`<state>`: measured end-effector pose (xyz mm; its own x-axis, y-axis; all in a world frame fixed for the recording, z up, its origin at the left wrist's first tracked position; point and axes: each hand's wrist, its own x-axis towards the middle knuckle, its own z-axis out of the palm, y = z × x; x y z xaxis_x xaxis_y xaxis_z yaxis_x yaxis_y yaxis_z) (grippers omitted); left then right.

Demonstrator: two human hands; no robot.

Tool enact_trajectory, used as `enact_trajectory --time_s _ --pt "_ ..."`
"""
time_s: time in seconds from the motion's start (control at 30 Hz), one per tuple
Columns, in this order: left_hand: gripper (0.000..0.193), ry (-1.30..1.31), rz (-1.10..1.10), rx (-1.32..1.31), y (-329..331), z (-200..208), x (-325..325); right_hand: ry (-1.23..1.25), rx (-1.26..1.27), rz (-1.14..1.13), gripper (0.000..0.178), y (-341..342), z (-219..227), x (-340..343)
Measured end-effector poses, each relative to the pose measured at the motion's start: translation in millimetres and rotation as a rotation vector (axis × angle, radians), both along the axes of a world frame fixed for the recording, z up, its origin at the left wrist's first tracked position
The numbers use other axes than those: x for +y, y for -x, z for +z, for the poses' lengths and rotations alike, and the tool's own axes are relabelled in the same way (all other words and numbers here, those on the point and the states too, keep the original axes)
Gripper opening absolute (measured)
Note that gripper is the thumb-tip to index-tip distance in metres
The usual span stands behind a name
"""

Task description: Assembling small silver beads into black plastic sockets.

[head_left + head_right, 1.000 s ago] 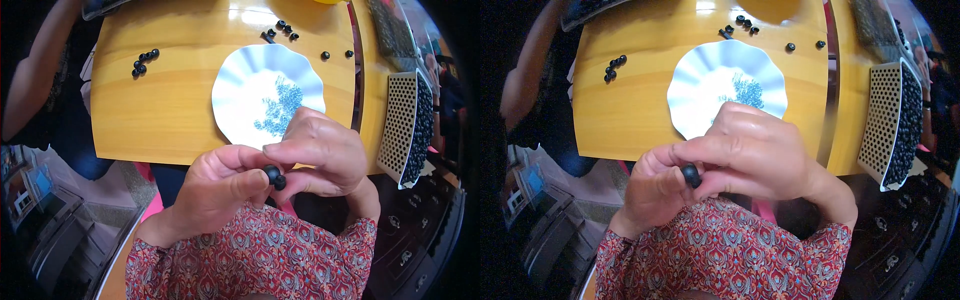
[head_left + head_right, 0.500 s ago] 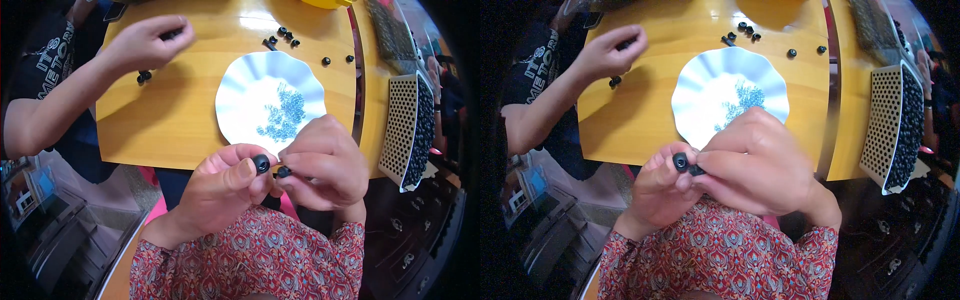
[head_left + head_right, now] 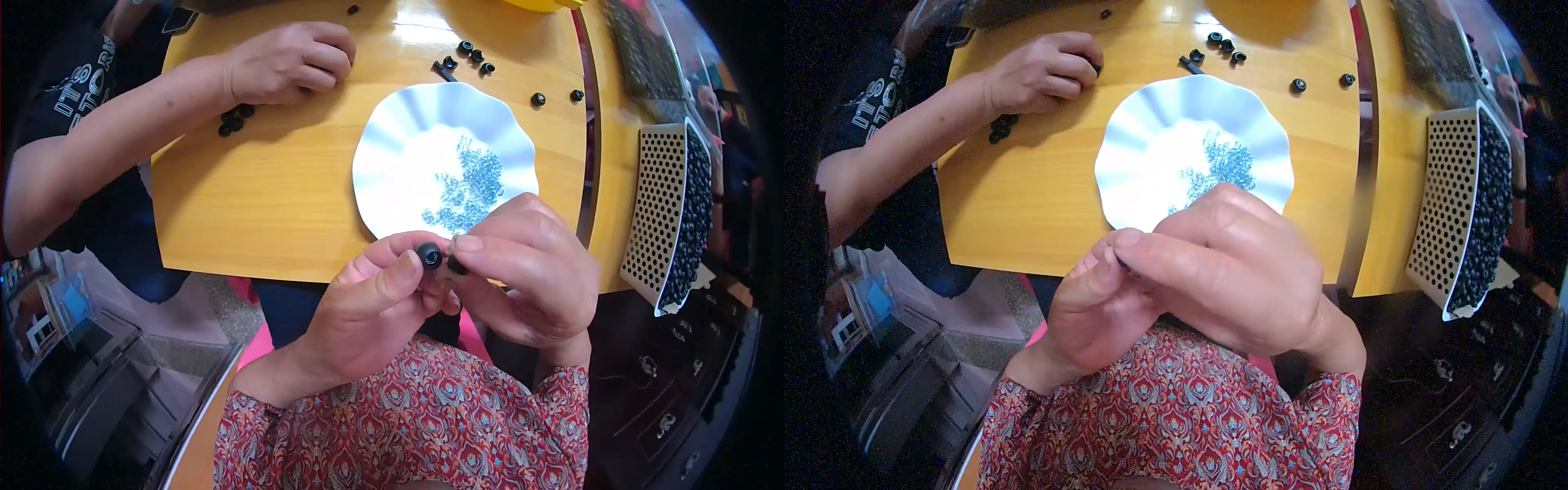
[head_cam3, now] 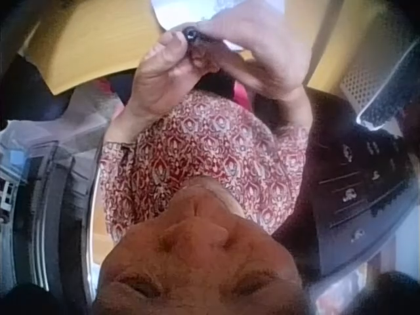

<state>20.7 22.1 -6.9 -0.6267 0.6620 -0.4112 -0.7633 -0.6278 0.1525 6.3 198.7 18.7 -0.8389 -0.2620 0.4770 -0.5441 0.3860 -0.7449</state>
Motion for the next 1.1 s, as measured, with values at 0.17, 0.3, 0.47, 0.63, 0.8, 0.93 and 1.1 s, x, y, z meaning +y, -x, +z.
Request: enact_trajectory --time_s 0.17,0.3,0.47,0.63,0.8,0.93,1.1 --pt "0.027 0.052 0.034 0.007 0 -8 0 -0.179 0.024 -0.01 0.038 1 2 -2" --pt "0.026 0.092 0.061 0.07 -4 -13 -2 -0.278 0.048 -0.025 0.036 0 4 -4" --pt "0.027 0.066 0.017 0.128 1 -17 -7 -0.287 0.068 0.013 0.034 3 6 -2" --pt "0.026 0.212 -0.071 0.183 17 -3 -1 -0.323 0.088 0.05 0.032 7 1 4" --pt "0.022 0.472 -0.175 0.423 26 -3 -11 -0.379 0.041 0.132 0.034 10 7 9" --pt "0.022 0.514 -0.163 0.503 25 -11 -18 -0.371 0.035 0.164 0.036 16 6 10" --pt "0.024 0.281 0.035 0.341 19 -17 -9 -0.148 -0.161 0.044 0.037 15 6 7"
